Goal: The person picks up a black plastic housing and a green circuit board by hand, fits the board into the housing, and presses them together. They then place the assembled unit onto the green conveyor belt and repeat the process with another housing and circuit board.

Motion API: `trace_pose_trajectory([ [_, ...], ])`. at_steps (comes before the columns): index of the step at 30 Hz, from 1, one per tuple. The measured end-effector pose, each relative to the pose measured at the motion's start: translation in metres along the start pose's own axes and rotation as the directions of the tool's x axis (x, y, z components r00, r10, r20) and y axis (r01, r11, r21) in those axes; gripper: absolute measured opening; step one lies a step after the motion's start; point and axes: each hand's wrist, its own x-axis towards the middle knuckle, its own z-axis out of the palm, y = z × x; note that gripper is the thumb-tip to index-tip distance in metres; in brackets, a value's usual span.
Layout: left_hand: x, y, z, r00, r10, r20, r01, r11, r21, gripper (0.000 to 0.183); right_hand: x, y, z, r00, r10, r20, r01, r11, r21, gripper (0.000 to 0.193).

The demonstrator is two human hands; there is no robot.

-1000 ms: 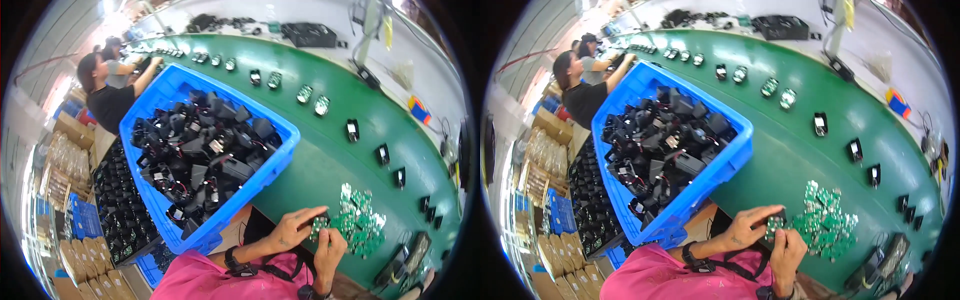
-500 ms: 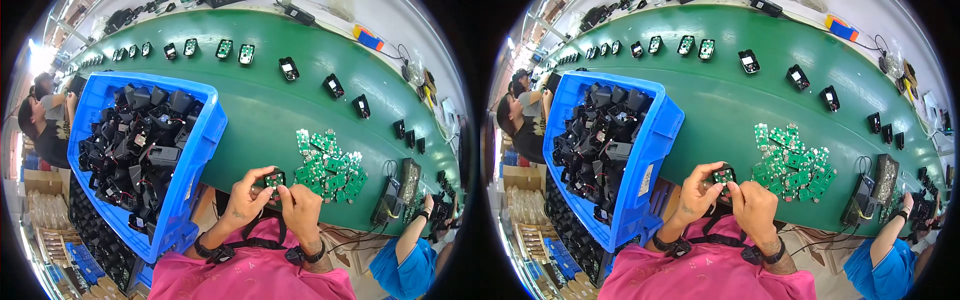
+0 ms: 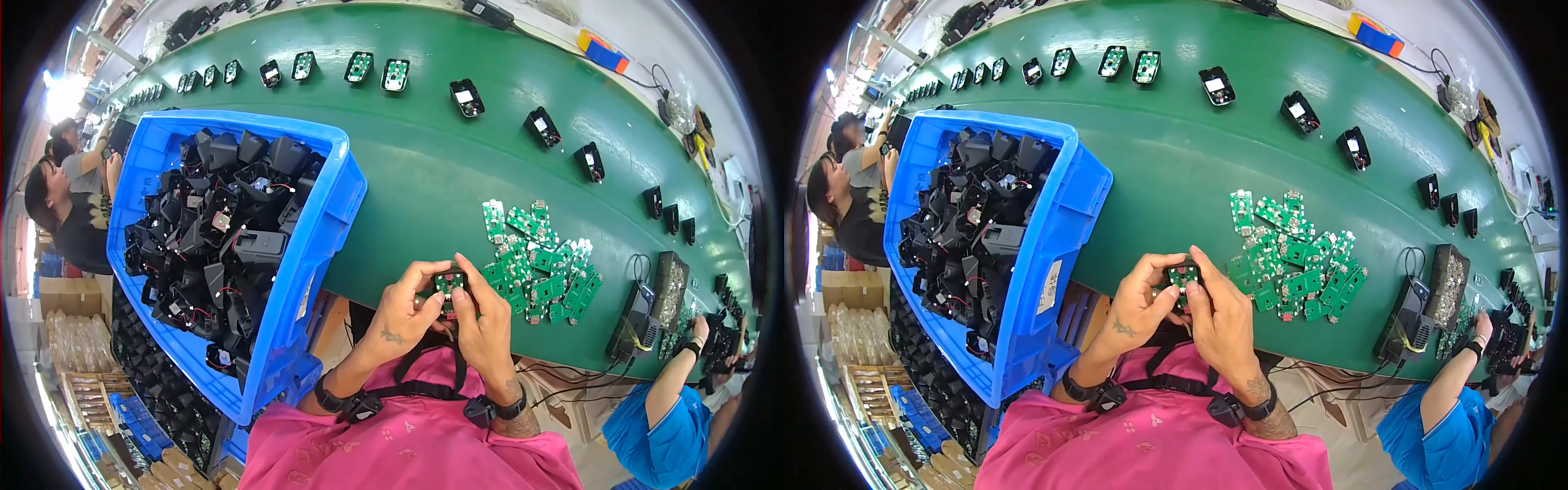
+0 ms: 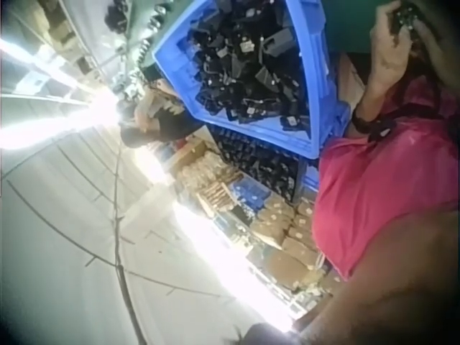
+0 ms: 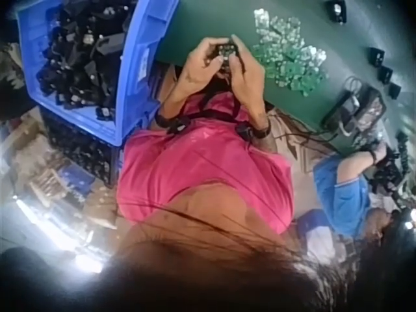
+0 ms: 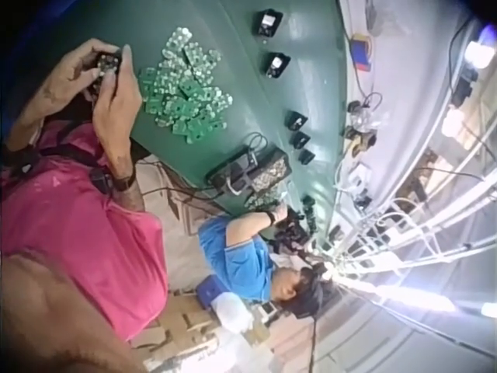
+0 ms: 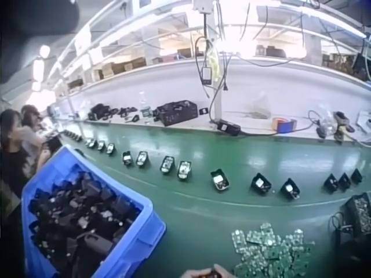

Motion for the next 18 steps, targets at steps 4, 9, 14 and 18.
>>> trace_pose_trajectory([
  [4, 0.003, 0.0, 0.002, 1.0, -0.018, 0.022, 0.019, 1.0, -0.019, 0.039, 0.0, 0.008, 0.006, 0.996, -0.027, -0.086, 0.027, 1.0, 0.001, 0.037],
  [9, 0.015, 0.004, 0.003, 1.0, 0.013, 0.014, -0.014, 0.997, 0.077, 0.039, 0.008, 0.011, 0.006, 0.991, 0.004, -0.13, -0.001, 1.0, 0.024, 0.036],
  [14, 0.05, 0.021, 0.009, 0.997, -0.026, 0.076, 0.023, 0.999, 0.042, 0.04, 0.021, 0.015, -0.017, 0.982, 0.153, -0.109, -0.139, 0.982, 0.127, 0.038],
  [18, 0.111, 0.027, 0.001, 0.989, 0.125, 0.077, -0.138, 0.97, 0.198, 0.064, 0.032, 0.006, -0.043, 0.935, 0.261, -0.239, -0.159, 0.914, 0.374, 0.039],
])
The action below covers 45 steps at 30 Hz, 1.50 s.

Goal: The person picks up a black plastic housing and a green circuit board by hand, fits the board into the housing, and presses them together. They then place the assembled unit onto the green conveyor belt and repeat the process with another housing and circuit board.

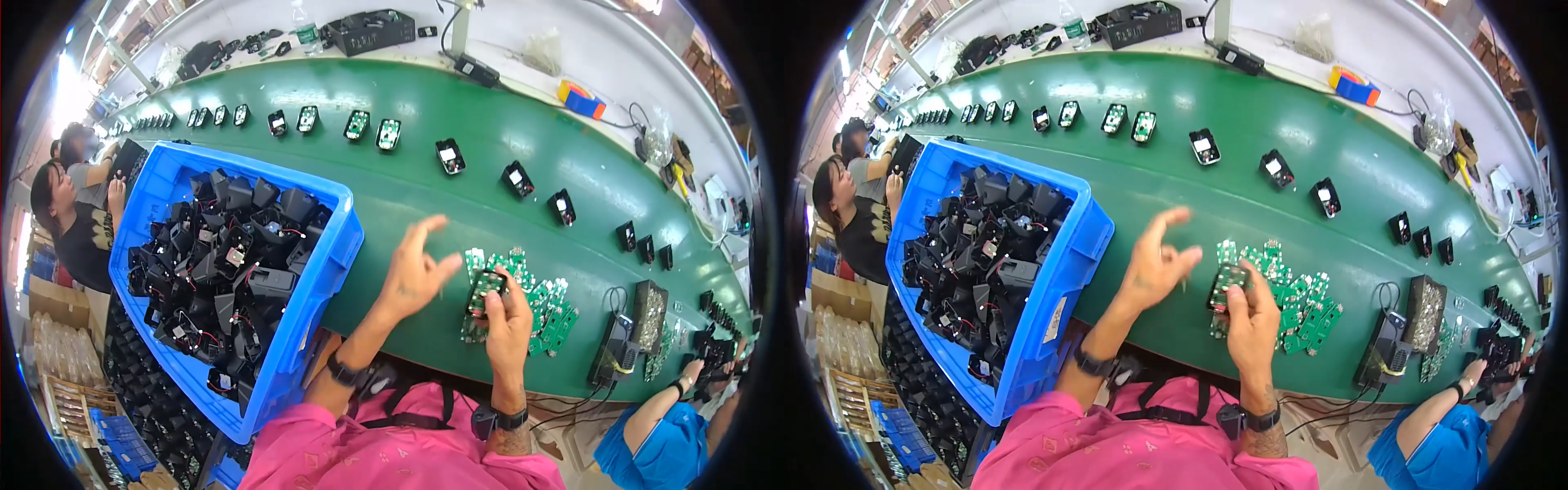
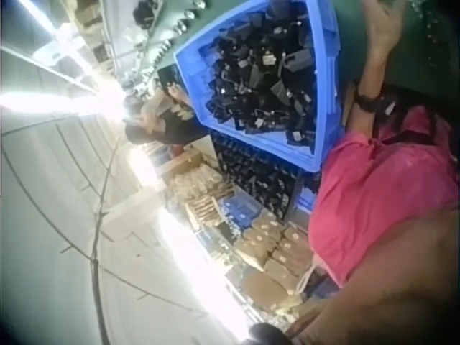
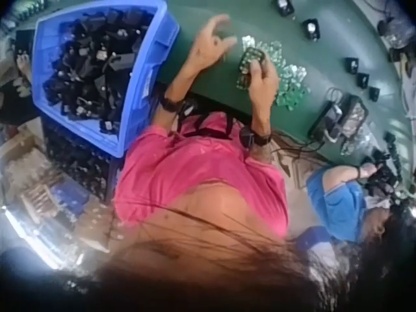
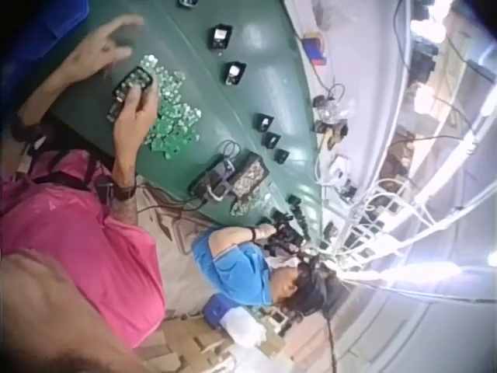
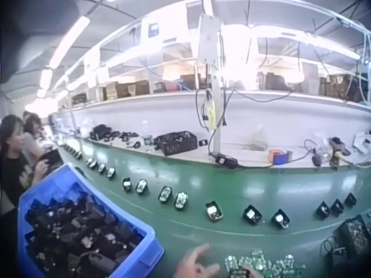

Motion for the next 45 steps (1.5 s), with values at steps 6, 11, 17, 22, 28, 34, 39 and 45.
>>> trace_pose_trajectory([
  [6, 0.133, -0.036, -0.011, 0.881, 0.296, -0.369, 0.085, 0.668, 0.739, 0.102, -0.002, -0.015, -0.005, 0.999, -0.008, 0.051, 0.007, 1.0, 0.03, 0.037],
  [11, 0.164, -0.042, -0.009, 0.892, 0.309, -0.33, 0.008, 0.718, 0.696, 0.078, 0.009, -0.007, -0.023, 0.991, -0.055, 0.126, 0.062, 0.996, -0.057, 0.039],
  [17, 0.094, -0.03, -0.024, 0.848, 0.305, -0.434, -0.124, 0.909, 0.397, 0.075, 0.113, 0.001, -0.027, 0.954, -0.168, 0.247, 0.202, 0.972, -0.12, 0.029],
  [22, -0.01, -0.034, -0.03, 0.683, 0.47, -0.559, -0.212, 0.86, 0.464, 0.066, 0.222, 0.019, 0.065, 0.955, -0.152, 0.253, 0.222, 0.935, -0.278, 0.046],
  [28, -0.077, -0.04, -0.022, 0.839, 0.311, -0.446, -0.119, 0.906, 0.407, 0.084, 0.275, 0.032, 0.12, 0.974, -0.126, 0.186, 0.198, 0.875, -0.442, 0.045],
  [34, -0.076, -0.039, -0.015, 0.866, 0.229, -0.445, -0.098, 0.95, 0.297, 0.086, 0.286, 0.037, 0.109, 0.975, -0.181, 0.132, 0.224, 0.76, -0.61, 0.045],
  [39, -0.081, -0.044, -0.013, 0.851, 0.281, -0.444, -0.094, 0.912, 0.398, 0.084, 0.181, -0.009, 0.086, 0.724, -0.523, 0.45, 0.629, 0.234, -0.741, 0.041],
  [45, -0.082, -0.033, 0.002, 0.879, 0.44, -0.186, -0.225, 0.725, 0.651, 0.075, 0.028, -0.051, 0.035, 0.576, -0.076, 0.814, 0.677, 0.603, -0.423, 0.028],
])
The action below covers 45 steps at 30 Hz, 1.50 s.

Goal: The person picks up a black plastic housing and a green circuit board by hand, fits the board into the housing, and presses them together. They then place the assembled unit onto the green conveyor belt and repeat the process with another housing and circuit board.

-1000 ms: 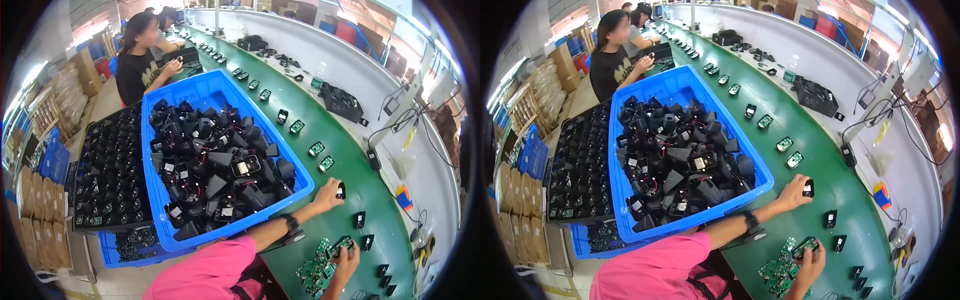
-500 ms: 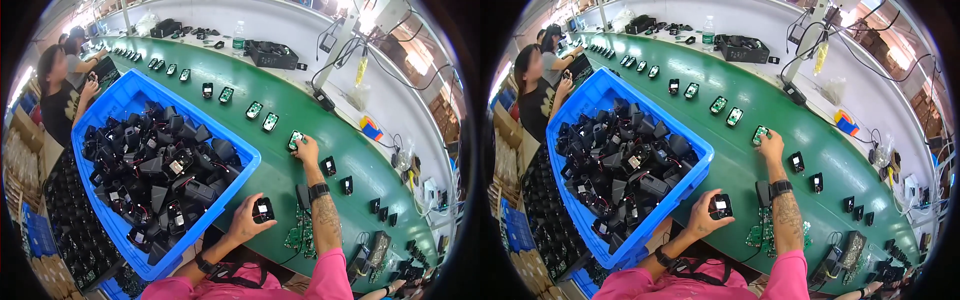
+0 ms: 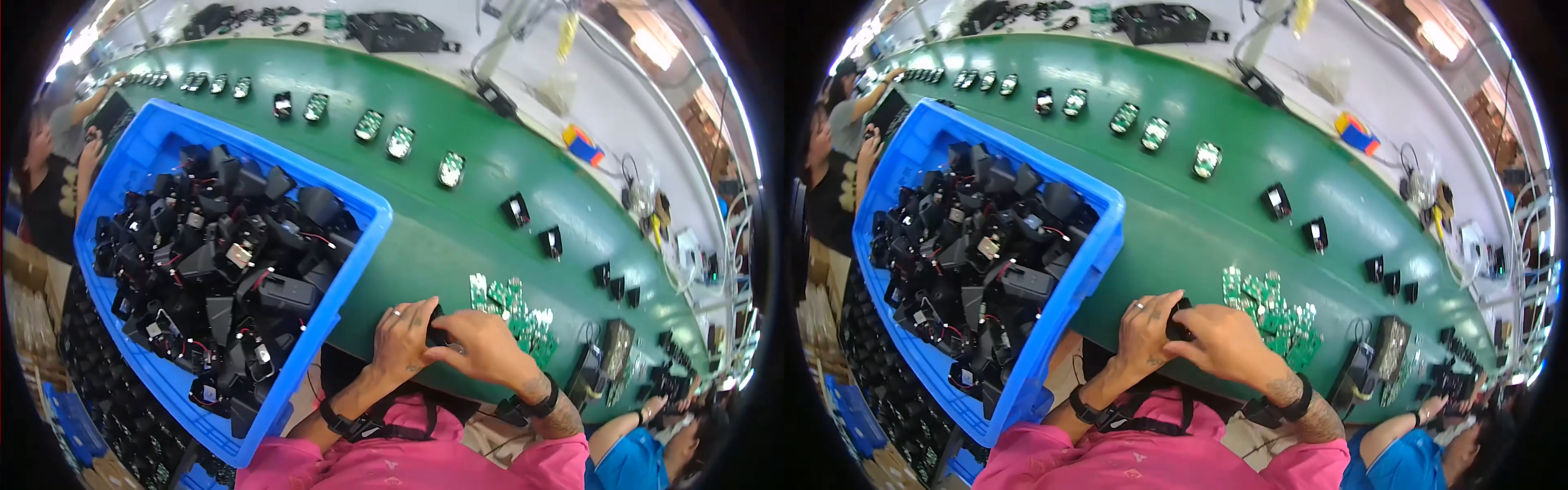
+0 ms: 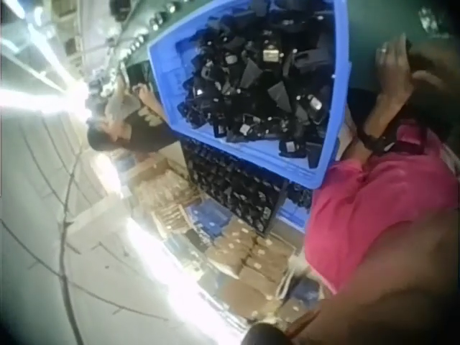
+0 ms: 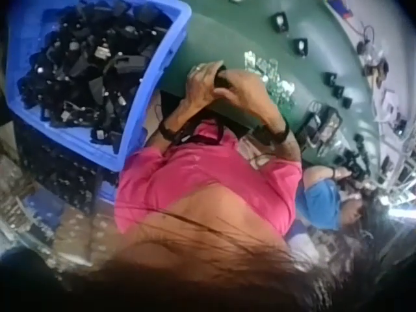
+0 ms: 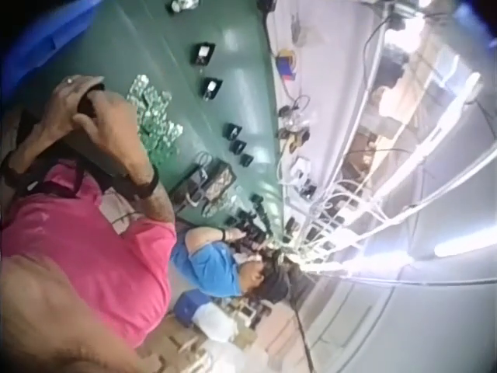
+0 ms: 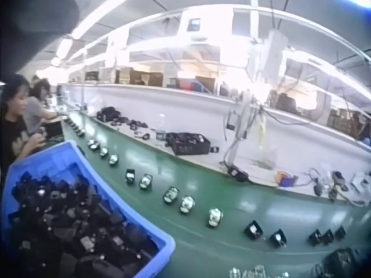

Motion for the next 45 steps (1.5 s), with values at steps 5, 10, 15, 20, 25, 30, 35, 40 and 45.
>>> trace_pose_trajectory([
  [5, -0.007, 0.016, 0.01, 0.998, -0.015, 0.066, 0.023, 0.993, -0.112, 0.072, -0.037, 0.01, 0.015, 0.979, 0.064, -0.196, -0.065, 0.998, -0.001, 0.012],
  [10, -0.013, 0.017, -0.02, 0.987, -0.084, 0.134, 0.115, 0.962, -0.246, 0.07, -0.031, 0.002, 0.016, 0.966, 0.09, -0.242, -0.075, 0.995, 0.071, 0.014],
  [15, -0.027, 0.024, -0.011, 0.952, -0.099, 0.291, 0.185, 0.941, -0.284, 0.065, -0.05, -0.025, 0.002, 0.986, 0.164, -0.038, -0.161, 0.984, 0.075, 0.032],
  [20, -0.034, 0.019, -0.017, 0.975, -0.053, 0.216, 0.121, 0.942, -0.313, 0.067, -0.034, -0.03, 0.016, 0.994, -0.006, -0.107, -0.002, 0.998, -0.068, 0.022],
  [25, -0.031, 0.023, -0.031, 0.951, -0.102, 0.292, 0.22, 0.886, -0.407, 0.033, -0.029, -0.015, 0.012, 0.983, 0.12, -0.136, -0.111, 0.991, 0.074, 0.017],
  [30, -0.03, 0.009, -0.007, 0.951, -0.189, 0.245, 0.304, 0.717, -0.627, 0.014, -0.026, 0.065, 0.009, 0.946, 0.254, -0.202, -0.236, 0.965, 0.113, 0.034],
  [35, -0.031, -0.005, 0.008, 0.905, -0.127, 0.406, 0.391, 0.624, -0.676, 0.019, -0.008, 0.098, -0.027, 0.929, 0.156, -0.334, -0.272, 0.903, -0.334, 0.048],
  [40, -0.046, -0.017, -0.013, 0.948, -0.201, 0.248, 0.311, 0.756, -0.576, 0.022, 0.061, 0.084, -0.023, 0.938, 0.289, -0.19, -0.337, 0.886, -0.319, 0.051],
  [45, -0.038, -0.014, -0.024, 0.87, -0.277, 0.407, 0.492, 0.54, -0.683, 0.024, 0.084, 0.108, -0.017, 0.93, 0.265, -0.255, -0.337, 0.891, -0.304, 0.052],
])
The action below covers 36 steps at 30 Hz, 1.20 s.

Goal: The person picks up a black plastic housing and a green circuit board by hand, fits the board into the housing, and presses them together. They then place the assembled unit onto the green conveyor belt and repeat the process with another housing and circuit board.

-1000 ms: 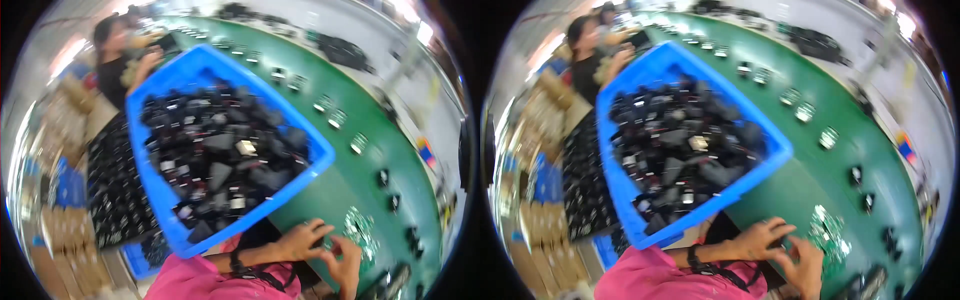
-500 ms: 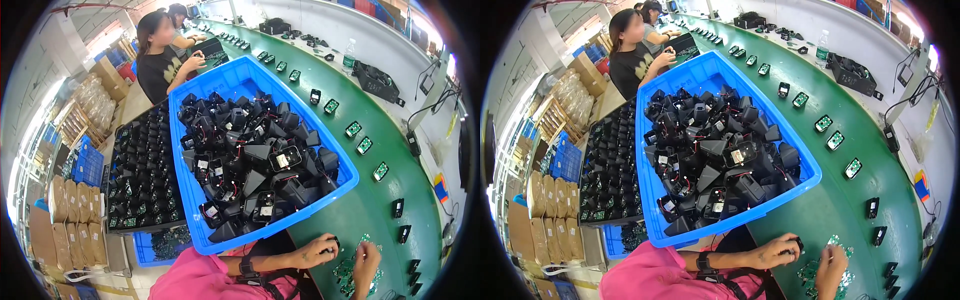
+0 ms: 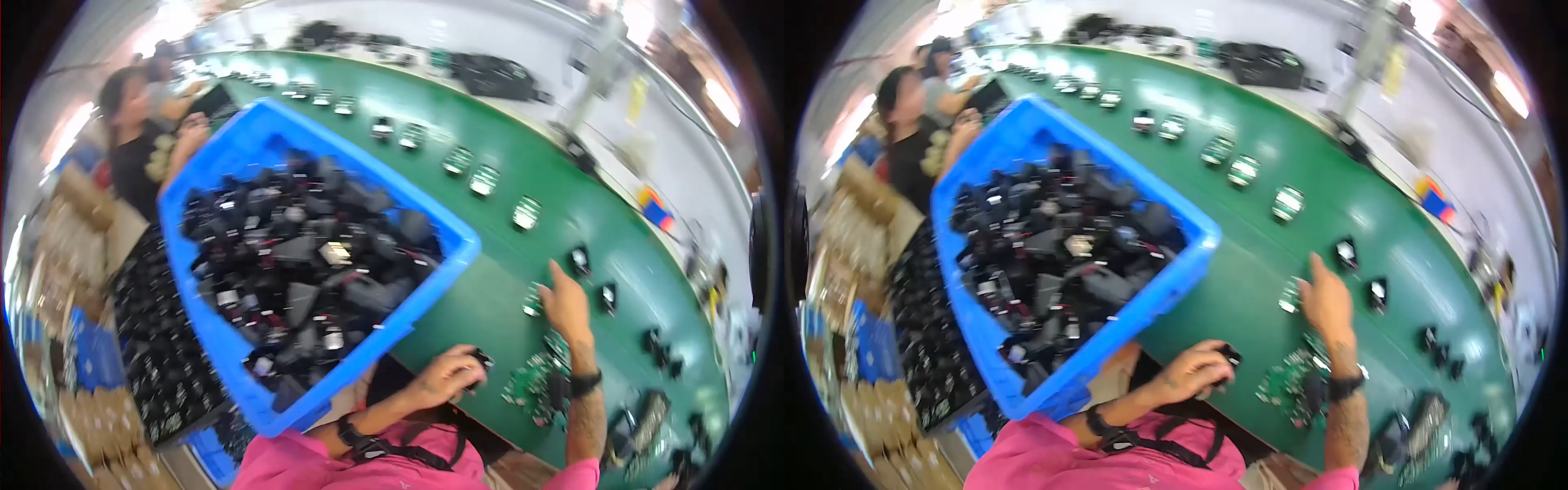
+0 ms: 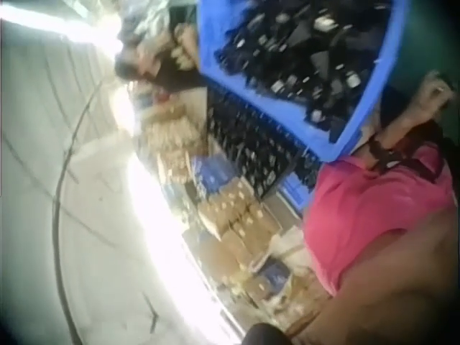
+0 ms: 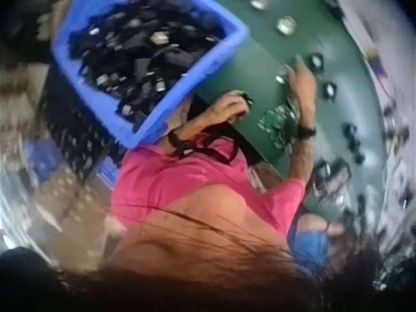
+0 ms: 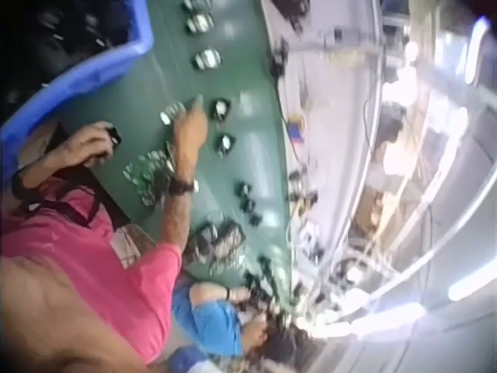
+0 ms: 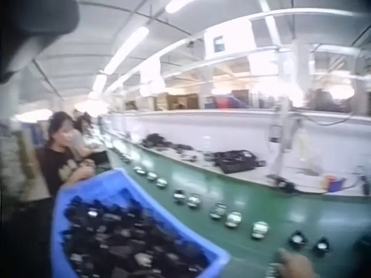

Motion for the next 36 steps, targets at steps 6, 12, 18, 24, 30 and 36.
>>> trace_pose_trajectory([
  [6, 0.014, -0.024, 0.017, 0.994, -0.005, 0.108, 0.015, 0.996, -0.091, 0.028, 0.001, 0.064, 0.027, 0.948, -0.137, -0.289, 0.142, 0.99, -0.003, 0.009],
  [12, 0.006, -0.011, 0.016, 0.998, 0.06, -0.02, -0.061, 0.997, -0.046, 0.031, 0.012, 0.048, 0.029, 0.943, -0.159, -0.294, 0.209, 0.967, 0.148, 0.007],
  [18, 0.011, -0.01, 0.011, 0.996, 0.08, 0.041, -0.081, 0.997, 0.01, 0.033, 0.01, 0.049, 0.015, 0.946, -0.083, -0.313, 0.154, 0.965, 0.211, 0.004],
  [24, 0.007, -0.009, 0.022, 0.999, -0.044, 0.012, 0.044, 0.998, -0.037, 0.032, -0.018, 0.055, 0.017, 0.944, 0.206, -0.259, 0.011, 0.762, 0.647, 0.013],
  [30, 0.017, -0.006, 0.047, 0.966, 0.243, -0.089, -0.203, 0.926, 0.317, 0.026, -0.099, 0.02, -0.042, 0.942, 0.284, 0.178, -0.271, 0.335, 0.902, 0.021],
  [36, 0.019, 0.08, 0.043, 0.878, 0.449, -0.165, -0.256, 0.732, 0.631, 0.01, -0.14, -0.047, -0.021, 0.911, 0.065, 0.408, -0.346, -0.42, 0.839, 0.027],
])
